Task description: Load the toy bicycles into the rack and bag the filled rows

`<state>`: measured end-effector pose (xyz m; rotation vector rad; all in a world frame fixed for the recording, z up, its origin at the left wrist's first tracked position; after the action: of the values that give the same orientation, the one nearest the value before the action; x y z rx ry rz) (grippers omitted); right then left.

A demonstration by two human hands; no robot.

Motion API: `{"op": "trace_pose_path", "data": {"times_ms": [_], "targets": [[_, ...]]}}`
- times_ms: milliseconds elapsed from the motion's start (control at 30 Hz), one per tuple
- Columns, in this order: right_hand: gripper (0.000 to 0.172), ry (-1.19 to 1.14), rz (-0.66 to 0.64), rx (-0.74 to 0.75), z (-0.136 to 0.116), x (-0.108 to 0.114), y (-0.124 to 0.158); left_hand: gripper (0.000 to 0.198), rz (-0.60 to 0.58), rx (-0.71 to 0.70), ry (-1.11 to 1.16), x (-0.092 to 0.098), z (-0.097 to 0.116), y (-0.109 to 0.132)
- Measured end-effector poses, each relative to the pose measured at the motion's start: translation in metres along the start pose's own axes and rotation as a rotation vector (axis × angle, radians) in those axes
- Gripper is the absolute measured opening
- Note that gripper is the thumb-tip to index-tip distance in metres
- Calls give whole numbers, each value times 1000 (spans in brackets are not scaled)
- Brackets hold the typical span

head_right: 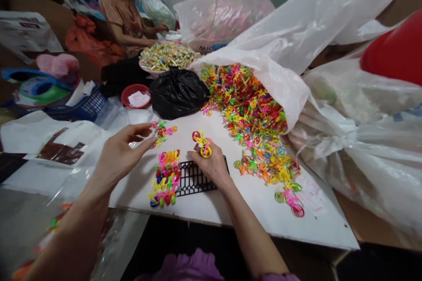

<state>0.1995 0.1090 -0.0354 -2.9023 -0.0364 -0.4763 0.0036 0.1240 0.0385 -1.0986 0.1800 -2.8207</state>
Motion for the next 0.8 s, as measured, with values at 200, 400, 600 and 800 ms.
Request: {"op": "trace_pose_path", "data": {"times_ms": [200, 400, 600, 800], "targets": [[10, 87, -82, -104, 42, -52, 19, 21, -220, -309, -249, -37, -13, 39], [12, 352, -184, 100, 43, -62, 25, 18, -273, -391, -278, -59, -14, 45], [23, 654, -337, 178, 37, -70, 21, 21, -93, -502, -258, -65, -27, 43], [17, 506, -579, 269, 41, -32, -7, 19, -25, -615, -312, -66, -30, 53]]}}
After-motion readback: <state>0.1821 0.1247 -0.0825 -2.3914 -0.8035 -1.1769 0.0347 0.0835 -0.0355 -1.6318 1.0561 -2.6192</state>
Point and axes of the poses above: each hand's wrist, its own y-axis away from the middle knuckle, its own x-axis out of the back of the hand, z = x × y, the point moved 4 cm from there along -y, towards the middle knuckle, and after that the axes turned 9 degrees about x, right-handed, at the moved point
